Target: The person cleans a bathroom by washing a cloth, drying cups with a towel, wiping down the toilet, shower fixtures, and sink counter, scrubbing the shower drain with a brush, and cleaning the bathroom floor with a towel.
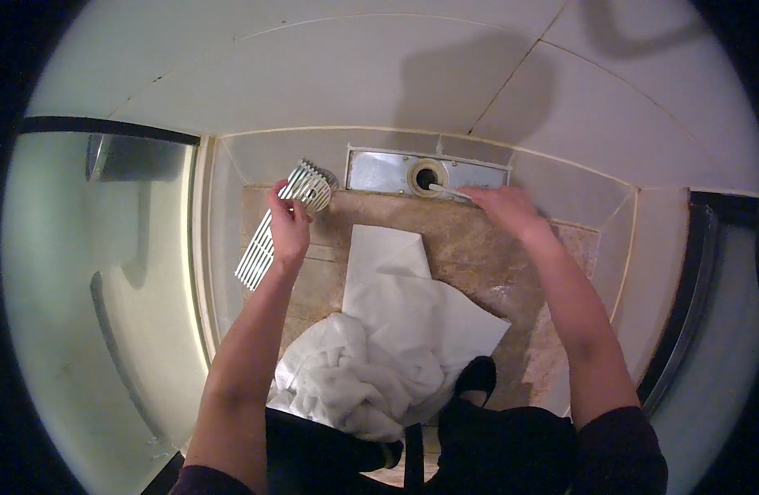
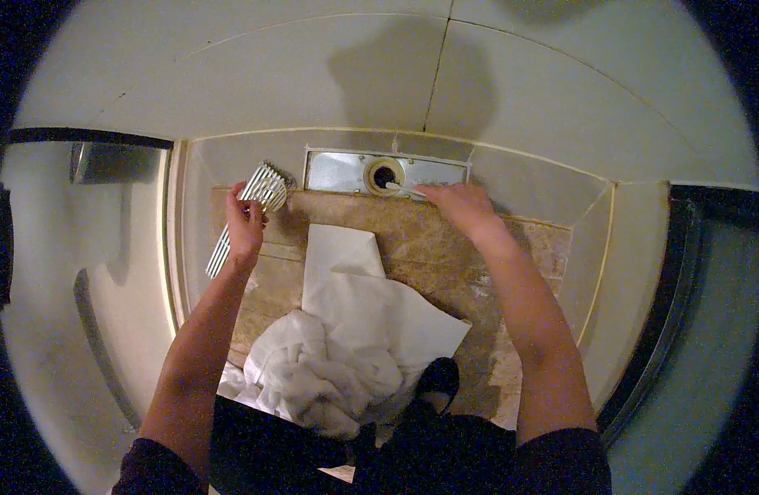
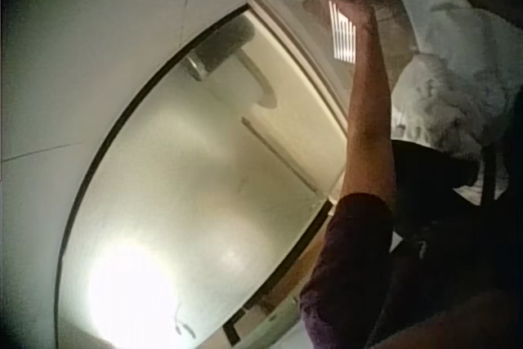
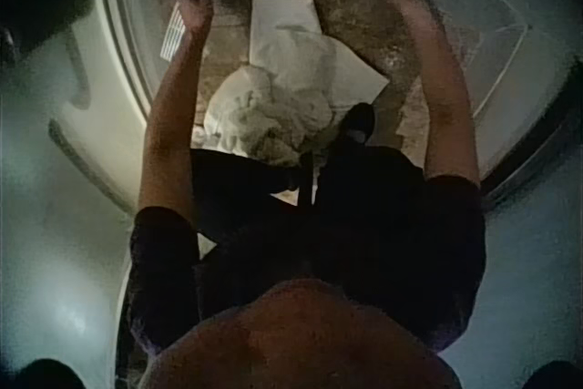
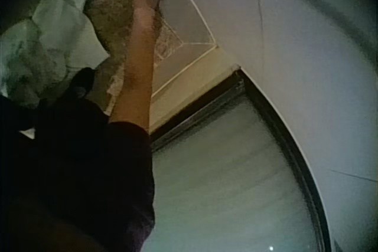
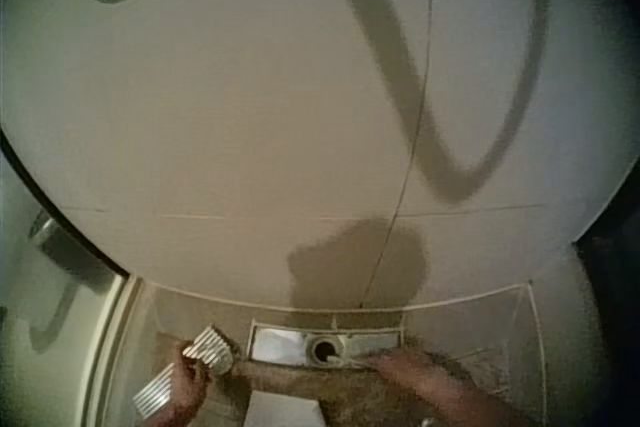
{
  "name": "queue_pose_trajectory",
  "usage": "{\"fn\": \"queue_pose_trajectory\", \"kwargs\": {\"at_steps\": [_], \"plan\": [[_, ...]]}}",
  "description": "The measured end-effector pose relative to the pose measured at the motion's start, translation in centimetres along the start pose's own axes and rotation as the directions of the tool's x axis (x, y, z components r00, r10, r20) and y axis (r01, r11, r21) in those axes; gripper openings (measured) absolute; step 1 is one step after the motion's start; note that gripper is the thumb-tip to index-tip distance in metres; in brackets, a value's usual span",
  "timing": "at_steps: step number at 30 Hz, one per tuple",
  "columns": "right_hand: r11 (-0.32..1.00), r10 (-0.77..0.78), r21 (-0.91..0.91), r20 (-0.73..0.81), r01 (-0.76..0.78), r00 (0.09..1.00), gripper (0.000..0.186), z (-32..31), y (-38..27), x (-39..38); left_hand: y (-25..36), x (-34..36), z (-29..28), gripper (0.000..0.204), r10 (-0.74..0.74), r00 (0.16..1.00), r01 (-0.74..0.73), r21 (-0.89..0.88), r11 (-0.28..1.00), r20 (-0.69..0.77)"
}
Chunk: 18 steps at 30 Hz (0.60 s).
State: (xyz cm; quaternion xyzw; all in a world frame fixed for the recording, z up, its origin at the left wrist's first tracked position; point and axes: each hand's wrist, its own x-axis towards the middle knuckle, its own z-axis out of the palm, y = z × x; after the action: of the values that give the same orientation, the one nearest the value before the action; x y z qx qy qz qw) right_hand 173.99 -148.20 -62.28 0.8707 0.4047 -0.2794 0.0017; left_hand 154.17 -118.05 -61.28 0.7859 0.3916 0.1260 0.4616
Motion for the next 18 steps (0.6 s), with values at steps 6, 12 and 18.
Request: {"fn": "queue_pose_trajectory", "kwargs": {"at_steps": [6,12,18], "plan": [[0.508,-0.249,0.79,0.517,-0.344,0.819,0.029,-2.4,1.2,0.9,-1.1,-0.4,0.4,0.036,-0.089,0.996,0.091,-0.059,0.994,0.031],[-0.513,-0.192,0.856,-0.052,-0.055,0.98,0.024,1.7,5.0,-5.8,1.4,-0.2,6.3,0.038,-0.004,0.957,0.069,-0.214,0.974,0.289],[-0.923,-0.074,0.328,-0.665,0.202,0.744,0.014,-5.0,6.1,-15.1,4.4,0.9,13.8,0.047,0.107,0.895,-0.126,0.015,0.992,0.434]]}}
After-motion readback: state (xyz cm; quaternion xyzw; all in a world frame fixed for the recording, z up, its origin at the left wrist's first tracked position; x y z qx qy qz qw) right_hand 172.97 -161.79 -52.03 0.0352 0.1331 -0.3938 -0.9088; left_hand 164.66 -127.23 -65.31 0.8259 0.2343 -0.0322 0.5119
